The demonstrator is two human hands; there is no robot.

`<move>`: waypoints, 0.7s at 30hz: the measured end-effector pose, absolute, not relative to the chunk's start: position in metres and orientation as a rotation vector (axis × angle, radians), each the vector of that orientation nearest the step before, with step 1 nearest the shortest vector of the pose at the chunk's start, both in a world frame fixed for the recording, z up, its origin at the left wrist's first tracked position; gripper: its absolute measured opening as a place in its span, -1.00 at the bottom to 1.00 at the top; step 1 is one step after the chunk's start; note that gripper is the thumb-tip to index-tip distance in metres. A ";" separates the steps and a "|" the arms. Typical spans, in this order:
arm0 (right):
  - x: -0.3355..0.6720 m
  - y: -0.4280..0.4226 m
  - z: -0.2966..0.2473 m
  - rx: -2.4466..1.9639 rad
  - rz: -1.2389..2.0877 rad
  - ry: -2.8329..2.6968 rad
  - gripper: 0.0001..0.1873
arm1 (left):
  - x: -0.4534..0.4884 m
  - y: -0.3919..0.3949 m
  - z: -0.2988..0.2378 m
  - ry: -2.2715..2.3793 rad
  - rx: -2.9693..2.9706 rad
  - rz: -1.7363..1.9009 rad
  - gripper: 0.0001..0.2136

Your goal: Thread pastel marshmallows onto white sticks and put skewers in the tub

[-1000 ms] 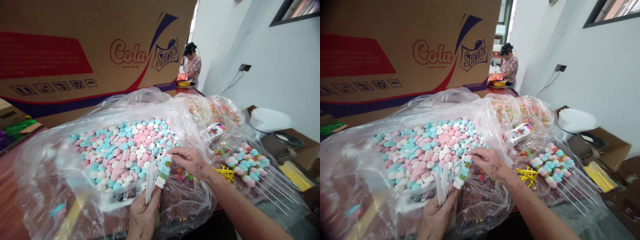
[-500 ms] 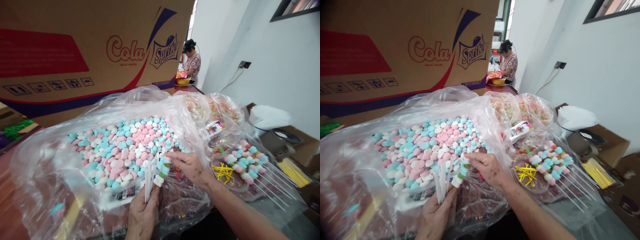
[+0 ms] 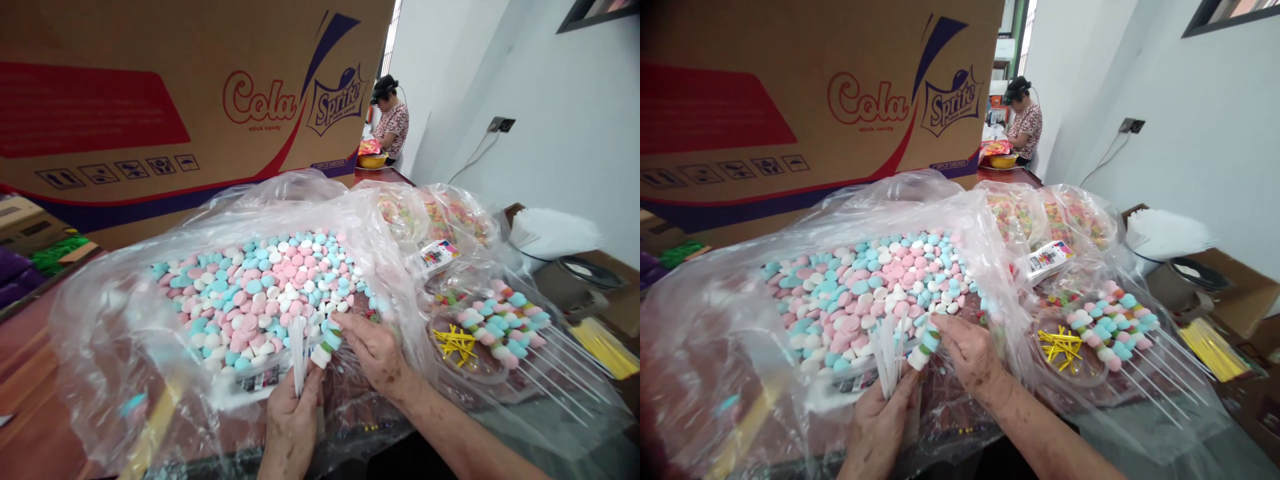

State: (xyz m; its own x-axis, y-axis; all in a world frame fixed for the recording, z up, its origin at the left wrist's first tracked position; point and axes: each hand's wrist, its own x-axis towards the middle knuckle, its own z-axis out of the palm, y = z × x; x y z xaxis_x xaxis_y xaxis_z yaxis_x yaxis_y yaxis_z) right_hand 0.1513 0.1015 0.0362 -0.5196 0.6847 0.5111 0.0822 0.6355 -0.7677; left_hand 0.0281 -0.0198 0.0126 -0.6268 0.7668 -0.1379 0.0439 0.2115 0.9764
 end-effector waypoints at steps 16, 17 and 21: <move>0.133 0.078 0.053 -0.549 1.886 -1.239 -0.28 | 0.034 -0.016 0.042 1.759 0.770 1.378 -0.58; 0.133 0.080 0.054 -0.544 1.880 -1.219 -0.32 | 0.035 -0.015 0.041 1.751 0.771 1.395 -0.58; 0.136 0.084 0.063 -0.493 1.888 -1.184 -0.42 | 0.039 -0.015 0.042 1.723 0.727 1.421 -0.56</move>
State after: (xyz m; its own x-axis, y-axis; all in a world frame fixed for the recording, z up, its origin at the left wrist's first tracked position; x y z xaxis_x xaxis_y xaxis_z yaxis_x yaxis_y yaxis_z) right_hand 0.1364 0.0835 0.0627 -0.5759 0.8117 0.0974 -0.4409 -0.2081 -0.8731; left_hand 0.0386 -0.0147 0.0421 -0.5386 0.8175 -0.2040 -0.0445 0.2141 0.9758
